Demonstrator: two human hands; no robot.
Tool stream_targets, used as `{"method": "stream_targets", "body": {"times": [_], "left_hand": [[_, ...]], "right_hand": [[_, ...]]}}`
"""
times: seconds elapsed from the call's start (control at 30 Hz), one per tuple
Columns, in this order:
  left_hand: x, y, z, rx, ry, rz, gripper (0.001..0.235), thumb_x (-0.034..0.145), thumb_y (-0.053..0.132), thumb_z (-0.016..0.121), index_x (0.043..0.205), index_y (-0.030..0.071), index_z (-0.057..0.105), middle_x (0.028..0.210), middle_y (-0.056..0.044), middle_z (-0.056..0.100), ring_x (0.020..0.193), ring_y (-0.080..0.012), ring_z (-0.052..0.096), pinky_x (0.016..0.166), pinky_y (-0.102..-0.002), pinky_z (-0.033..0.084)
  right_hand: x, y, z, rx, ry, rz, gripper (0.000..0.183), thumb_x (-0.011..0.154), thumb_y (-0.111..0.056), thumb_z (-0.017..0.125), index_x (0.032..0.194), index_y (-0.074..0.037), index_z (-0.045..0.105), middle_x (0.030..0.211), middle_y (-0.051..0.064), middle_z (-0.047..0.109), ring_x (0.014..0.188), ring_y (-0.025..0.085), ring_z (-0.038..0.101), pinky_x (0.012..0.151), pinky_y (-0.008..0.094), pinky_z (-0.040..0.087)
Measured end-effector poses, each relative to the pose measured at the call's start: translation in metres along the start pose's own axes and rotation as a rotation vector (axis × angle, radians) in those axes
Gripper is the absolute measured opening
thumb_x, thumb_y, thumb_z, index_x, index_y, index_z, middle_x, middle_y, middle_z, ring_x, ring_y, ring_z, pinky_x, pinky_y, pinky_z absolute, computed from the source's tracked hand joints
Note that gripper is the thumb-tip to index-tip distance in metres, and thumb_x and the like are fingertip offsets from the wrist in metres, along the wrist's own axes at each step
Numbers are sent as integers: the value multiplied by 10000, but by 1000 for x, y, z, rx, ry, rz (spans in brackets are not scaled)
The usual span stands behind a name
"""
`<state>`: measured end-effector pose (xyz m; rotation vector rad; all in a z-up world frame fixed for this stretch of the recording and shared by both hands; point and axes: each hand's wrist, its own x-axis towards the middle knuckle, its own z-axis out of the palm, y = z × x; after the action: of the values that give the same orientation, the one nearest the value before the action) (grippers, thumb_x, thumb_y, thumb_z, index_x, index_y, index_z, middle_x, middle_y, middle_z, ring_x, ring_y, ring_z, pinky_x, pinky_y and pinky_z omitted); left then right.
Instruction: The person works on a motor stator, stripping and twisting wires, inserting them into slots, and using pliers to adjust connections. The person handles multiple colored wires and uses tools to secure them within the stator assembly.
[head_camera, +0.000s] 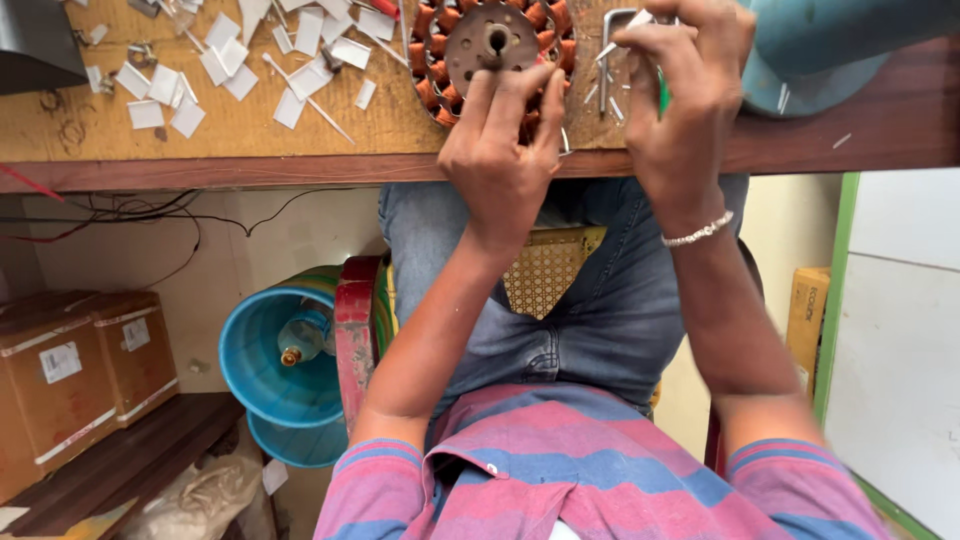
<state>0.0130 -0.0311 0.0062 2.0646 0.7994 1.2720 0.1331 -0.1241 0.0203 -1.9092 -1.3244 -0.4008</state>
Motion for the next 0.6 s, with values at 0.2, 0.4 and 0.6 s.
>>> {"method": "stream_targets", "body": {"times": [0.2, 0.4, 0.6], "left_hand": [[3, 1, 0, -17, -21, 43, 135, 963, 97, 798, 1066, 100, 711, 974, -48, 671, 847, -232, 706, 722, -335, 567], [-2, -2, 0, 11, -20, 67, 134, 933, 101, 821, 1003, 99, 707, 889, -34, 644, 741, -216, 654, 687, -363, 523], [-6, -6, 2, 40, -18, 69, 137, 936, 122, 826, 999, 118, 705, 880, -23, 630, 733, -217, 635, 651, -353, 503]], "right_hand": [[-14, -3, 1, 450, -36, 182, 172, 1070, -7, 719, 1237, -12, 675, 1202, 119, 674, 1137, 239, 698, 963, 338, 582], [-14, -15, 10, 366, -15, 179, 196, 1054, 0, 691, 1248, -20, 671, 1227, 121, 694, 1162, 240, 700, 984, 349, 588], [16, 3, 10, 146, -60, -35, 289, 979, 8, 724, 1251, 5, 628, 1224, 197, 638, 1183, 328, 613, 1027, 434, 521]]}}
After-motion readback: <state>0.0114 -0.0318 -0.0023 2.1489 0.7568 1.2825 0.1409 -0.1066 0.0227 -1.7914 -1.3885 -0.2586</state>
